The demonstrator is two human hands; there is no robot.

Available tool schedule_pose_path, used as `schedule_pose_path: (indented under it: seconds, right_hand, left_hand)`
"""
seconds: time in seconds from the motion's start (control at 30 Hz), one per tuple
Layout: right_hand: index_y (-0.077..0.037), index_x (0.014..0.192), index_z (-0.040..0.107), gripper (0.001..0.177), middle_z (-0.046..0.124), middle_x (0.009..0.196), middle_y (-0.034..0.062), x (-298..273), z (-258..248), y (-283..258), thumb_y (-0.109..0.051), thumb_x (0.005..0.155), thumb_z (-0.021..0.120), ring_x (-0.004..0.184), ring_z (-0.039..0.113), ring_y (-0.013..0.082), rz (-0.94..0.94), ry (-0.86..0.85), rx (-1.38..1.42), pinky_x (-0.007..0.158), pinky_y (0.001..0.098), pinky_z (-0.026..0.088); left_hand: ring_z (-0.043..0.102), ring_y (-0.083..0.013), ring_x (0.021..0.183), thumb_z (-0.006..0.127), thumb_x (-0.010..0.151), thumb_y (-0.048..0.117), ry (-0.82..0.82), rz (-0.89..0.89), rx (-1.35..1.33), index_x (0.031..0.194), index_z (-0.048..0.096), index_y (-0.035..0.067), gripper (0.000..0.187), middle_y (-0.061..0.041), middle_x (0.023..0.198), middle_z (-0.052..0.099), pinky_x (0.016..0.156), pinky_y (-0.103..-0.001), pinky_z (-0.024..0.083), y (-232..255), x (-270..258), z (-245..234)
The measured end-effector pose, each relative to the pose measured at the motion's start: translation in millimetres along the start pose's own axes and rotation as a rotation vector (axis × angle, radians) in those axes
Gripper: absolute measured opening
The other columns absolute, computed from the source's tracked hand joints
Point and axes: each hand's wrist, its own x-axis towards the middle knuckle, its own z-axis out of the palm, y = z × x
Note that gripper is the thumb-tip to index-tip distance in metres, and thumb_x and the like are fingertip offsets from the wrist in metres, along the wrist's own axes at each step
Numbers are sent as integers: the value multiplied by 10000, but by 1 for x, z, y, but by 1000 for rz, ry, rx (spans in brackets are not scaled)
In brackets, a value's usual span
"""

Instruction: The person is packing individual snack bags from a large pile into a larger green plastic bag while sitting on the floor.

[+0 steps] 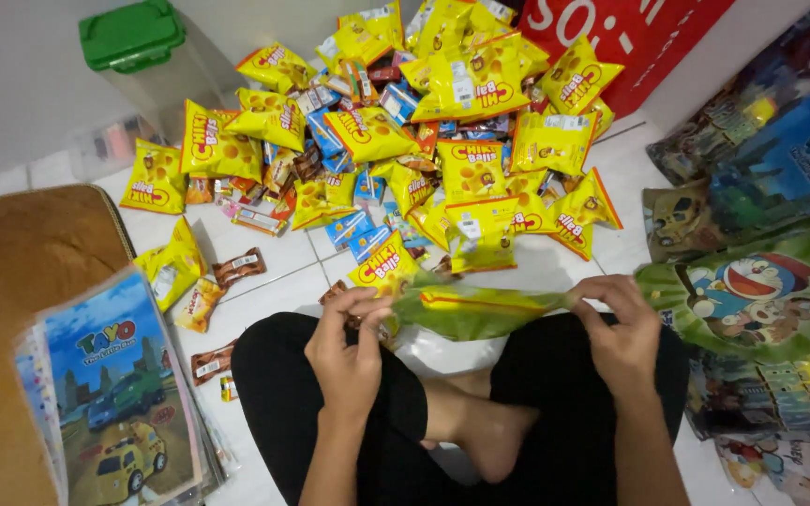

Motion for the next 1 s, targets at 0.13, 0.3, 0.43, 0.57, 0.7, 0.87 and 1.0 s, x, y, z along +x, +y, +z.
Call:
schedule_pose_path:
  seconds: [0.13, 0.3, 0.43, 0.57, 0.7, 0.87, 1.0]
  right_hand:
    - [-37, 888, 723, 94, 708, 954, 67, 13, -20, -37, 13, 964, 700, 954, 649, 232, -56, 2, -77, 985, 392, 454]
    - [32, 936, 692, 87, 676, 961, 157, 32, -58, -80, 75, 983, 751, 928, 644, 271, -204, 80, -98, 902, 377, 533]
    - [29, 987, 658, 139, 631, 1007, 162, 35, -59, -64, 147, 1011, 727, 1011, 599, 292, -185, 194, -15, 970, 406, 485]
    - [-112, 954, 616, 40, 646, 1011, 75, 25, -32, -13, -100, 988, 631, 1046, 643, 235, -40, 69, 617, 1053, 403, 522]
    - [-92, 959, 611, 41, 685, 998, 122, -9, -14, 19, -94, 996, 628, 1004, 688, 259, 119, 70, 732, 973, 397, 534]
    - [-77, 960, 615, 38, 688, 957, 112, -15, -21, 21, -95, 990, 630, 966, 691, 246, 224, 141, 753, 929, 355, 537]
    - [-112, 1002, 655, 62, 704, 1053, 50, -8, -23, 69, -128, 977, 709, 1028, 694, 188, 213, 238, 588, 951, 329, 578]
  left_hand:
    - [736, -135, 974, 672, 977, 74, -67, 59, 8, 1077, 629, 71, 109, -28, 910, 790, 772, -247, 560, 34, 14, -5]
    - [800, -165, 917, 696, 973, 95, 5, 92, -21, 1065, 599, 42, 144, -79, 967, 736, 812, -246, 592, 80, 30, -13]
    - [806, -216, 929, 662, 996, 83, -28, 189, -71, 1102, 561, 25, 158, -134, 977, 706, 857, -290, 574, 96, 42, -4]
    - [736, -148, 894, 645, 1002, 123, -132, 154, -45, 1130, 588, 50, 158, -57, 950, 751, 775, -278, 490, 86, 43, 14]
    - [724, -213, 951, 624, 1006, 159, -221, 110, 5, 1048, 641, 58, 110, -65, 987, 718, 923, -358, 558, 60, 40, 27]
    - [764, -131, 871, 675, 965, 163, -280, 57, -78, 1048, 630, 85, 122, -43, 906, 758, 608, -245, 487, 69, 37, 28]
    - [746, -211, 889, 663, 978, 101, -299, 130, -106, 993, 613, 41, 80, -102, 929, 709, 832, -308, 579, 76, 44, 38]
